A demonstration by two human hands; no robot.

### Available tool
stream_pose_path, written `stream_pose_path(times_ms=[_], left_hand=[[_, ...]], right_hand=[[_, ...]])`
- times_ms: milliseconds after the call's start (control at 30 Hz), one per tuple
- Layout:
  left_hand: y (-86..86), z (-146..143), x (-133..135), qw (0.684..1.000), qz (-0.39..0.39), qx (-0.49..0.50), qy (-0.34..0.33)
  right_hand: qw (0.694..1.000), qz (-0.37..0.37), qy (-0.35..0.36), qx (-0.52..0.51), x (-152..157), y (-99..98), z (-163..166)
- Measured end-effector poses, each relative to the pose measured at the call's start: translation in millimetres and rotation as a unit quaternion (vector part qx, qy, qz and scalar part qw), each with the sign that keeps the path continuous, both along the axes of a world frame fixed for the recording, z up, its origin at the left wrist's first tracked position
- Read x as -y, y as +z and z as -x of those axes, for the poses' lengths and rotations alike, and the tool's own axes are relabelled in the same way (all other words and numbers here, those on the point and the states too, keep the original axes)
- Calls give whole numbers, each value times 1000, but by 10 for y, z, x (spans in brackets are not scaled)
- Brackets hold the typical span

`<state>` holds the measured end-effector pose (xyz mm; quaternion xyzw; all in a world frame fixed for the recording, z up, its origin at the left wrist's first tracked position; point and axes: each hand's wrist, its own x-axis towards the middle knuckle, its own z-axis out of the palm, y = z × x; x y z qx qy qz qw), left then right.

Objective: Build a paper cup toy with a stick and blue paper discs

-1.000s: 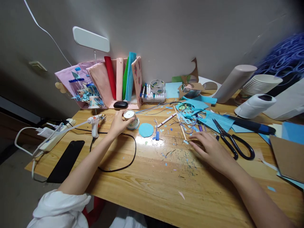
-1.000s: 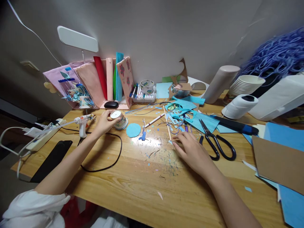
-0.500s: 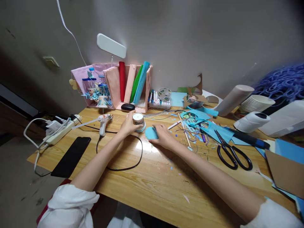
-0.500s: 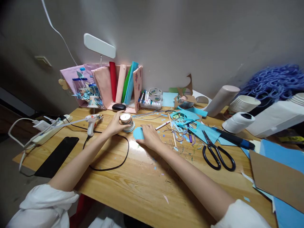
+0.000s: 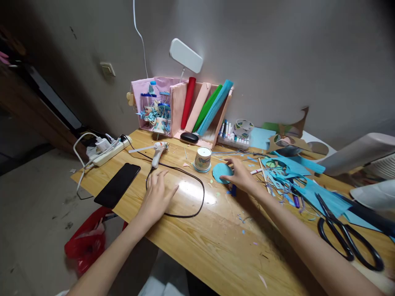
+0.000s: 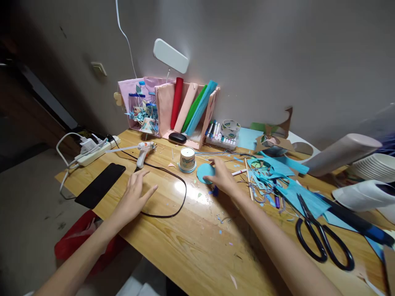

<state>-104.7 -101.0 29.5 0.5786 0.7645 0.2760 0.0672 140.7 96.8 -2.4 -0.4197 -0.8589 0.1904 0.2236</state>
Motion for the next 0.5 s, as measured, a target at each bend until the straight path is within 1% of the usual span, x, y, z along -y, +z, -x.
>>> stream_pose_path(times_ms=[67,167,233,367,433,500], left_hand=[[-79,112,137,997,-11,-61,54],[-171,281,240,980,-14,-144,137],[-206,359,256,971,1,-175,165],[-225,369,224,969,14,-184,165],[-216,307,184,977,-4,-160,140],[-197,215,119,988,-27,-124,88]], right_hand=[[1000,12,-6,-18,-78,-17,-18],[998,19,-31,-49,-201,-37,-38],[996,11,-59,-73,-284,-47,-39],[986,-28,-123,-110,-380,-29,-18],[983,-54,-135,-114,-351,20,0],[985,-72,-113,-110,-261,93,39]])
